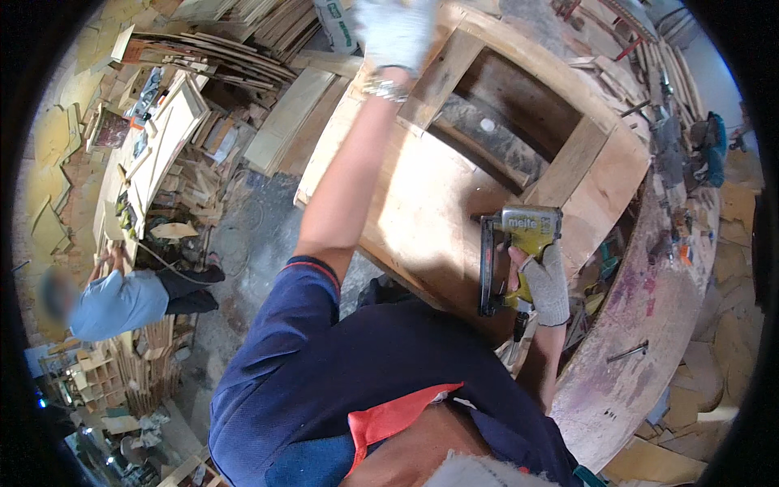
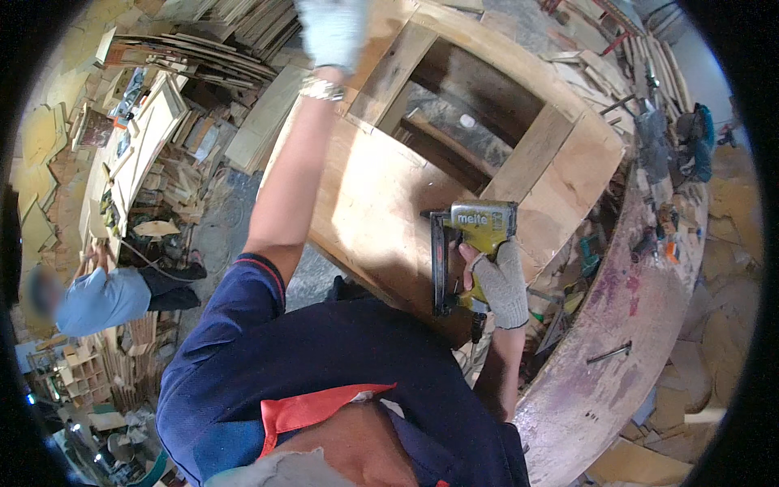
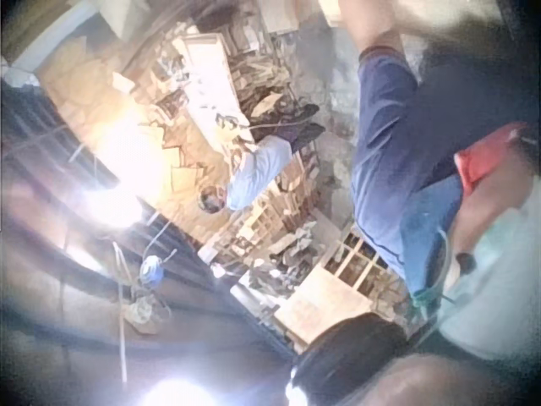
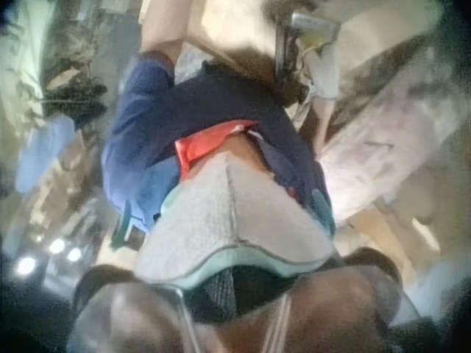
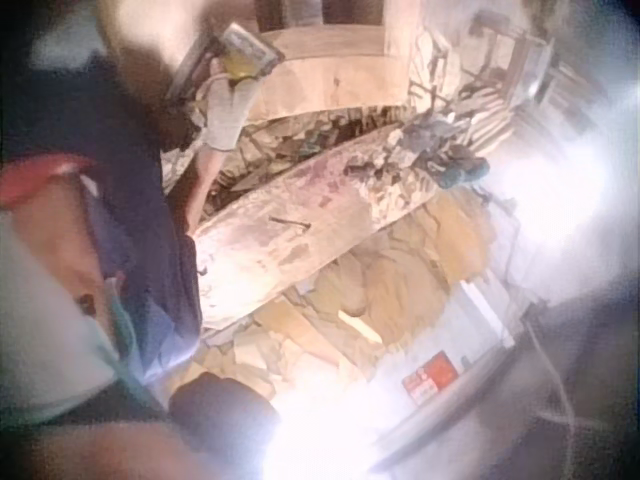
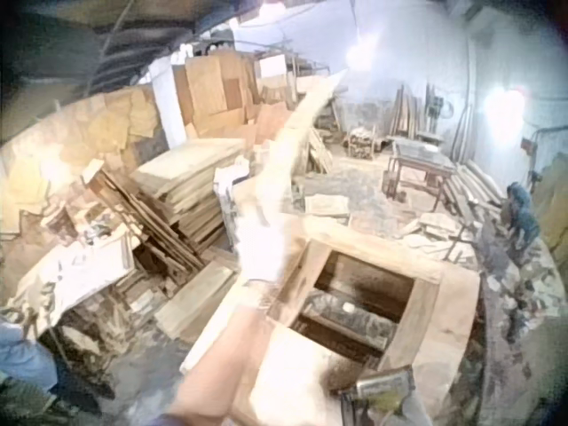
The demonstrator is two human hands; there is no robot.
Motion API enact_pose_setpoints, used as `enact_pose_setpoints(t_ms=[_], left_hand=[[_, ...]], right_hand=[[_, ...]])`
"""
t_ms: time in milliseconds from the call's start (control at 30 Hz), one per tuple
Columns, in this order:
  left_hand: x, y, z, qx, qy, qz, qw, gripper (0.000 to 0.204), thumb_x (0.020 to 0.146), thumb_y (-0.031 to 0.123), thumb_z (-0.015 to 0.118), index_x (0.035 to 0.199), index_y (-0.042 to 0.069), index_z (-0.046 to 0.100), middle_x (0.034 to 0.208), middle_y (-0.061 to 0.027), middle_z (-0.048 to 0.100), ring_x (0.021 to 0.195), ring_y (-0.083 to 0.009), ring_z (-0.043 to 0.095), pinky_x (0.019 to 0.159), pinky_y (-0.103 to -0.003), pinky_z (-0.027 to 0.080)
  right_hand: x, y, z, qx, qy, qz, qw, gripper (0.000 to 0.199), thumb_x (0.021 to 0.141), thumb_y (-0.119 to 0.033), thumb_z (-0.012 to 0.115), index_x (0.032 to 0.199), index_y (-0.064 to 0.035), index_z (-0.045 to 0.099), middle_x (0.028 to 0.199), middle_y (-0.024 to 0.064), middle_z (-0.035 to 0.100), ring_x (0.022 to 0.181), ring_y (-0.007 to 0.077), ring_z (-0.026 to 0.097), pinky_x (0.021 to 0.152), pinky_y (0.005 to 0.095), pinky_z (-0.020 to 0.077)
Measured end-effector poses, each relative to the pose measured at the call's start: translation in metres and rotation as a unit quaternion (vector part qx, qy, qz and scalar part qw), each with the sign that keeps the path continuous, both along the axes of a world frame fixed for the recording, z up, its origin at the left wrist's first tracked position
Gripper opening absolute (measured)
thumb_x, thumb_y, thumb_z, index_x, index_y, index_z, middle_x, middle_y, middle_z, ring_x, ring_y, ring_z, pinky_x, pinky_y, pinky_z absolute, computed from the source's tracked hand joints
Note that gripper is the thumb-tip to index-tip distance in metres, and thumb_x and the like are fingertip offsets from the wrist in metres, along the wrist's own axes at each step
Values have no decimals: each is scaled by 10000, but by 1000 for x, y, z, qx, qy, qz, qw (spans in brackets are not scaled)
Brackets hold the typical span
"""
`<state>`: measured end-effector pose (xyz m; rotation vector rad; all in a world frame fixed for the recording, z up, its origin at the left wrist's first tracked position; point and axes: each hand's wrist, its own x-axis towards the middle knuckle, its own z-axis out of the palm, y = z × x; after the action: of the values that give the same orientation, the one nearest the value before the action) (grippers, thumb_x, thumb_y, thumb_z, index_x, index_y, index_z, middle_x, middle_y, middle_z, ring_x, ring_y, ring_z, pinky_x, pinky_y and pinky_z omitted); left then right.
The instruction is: The person cuts wood pieces using a miter saw, then uses a hammer and chisel to shape small wooden strips. They assemble a wooden box-like structure using a nail gun and finish by sanding the surface with an electric sander.
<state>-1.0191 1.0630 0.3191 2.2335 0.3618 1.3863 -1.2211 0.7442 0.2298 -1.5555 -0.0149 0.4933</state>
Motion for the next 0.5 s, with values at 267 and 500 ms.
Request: enact_pose_setpoints(t_ms=[267, 500], left_hand=[[-35, 107, -21, 13, 85, 122, 989, 849, 857, 695, 604, 1490, 145, 468, 1157, -294, 560, 1099, -457, 555, 968, -595, 417], [5, 90, -114, -6, 215, 95, 972, 692, 817, 604, 682, 1331, 151, 586, 1179, -269, 562, 1150, -436, 510, 992, -554, 384]], right_hand=[[10, 18, 36, -96, -33, 37, 994, 322, 954, -79, 694, 1241, 5, 572, 979, 111, 731, 521, 90, 571, 467, 254, 463], [88, 91, 111, -388, -314, 28, 866, 450, 896, -172, 724, 1274, -7, 547, 889, 154, 718, 600, 226, 669, 602, 380, 550]])
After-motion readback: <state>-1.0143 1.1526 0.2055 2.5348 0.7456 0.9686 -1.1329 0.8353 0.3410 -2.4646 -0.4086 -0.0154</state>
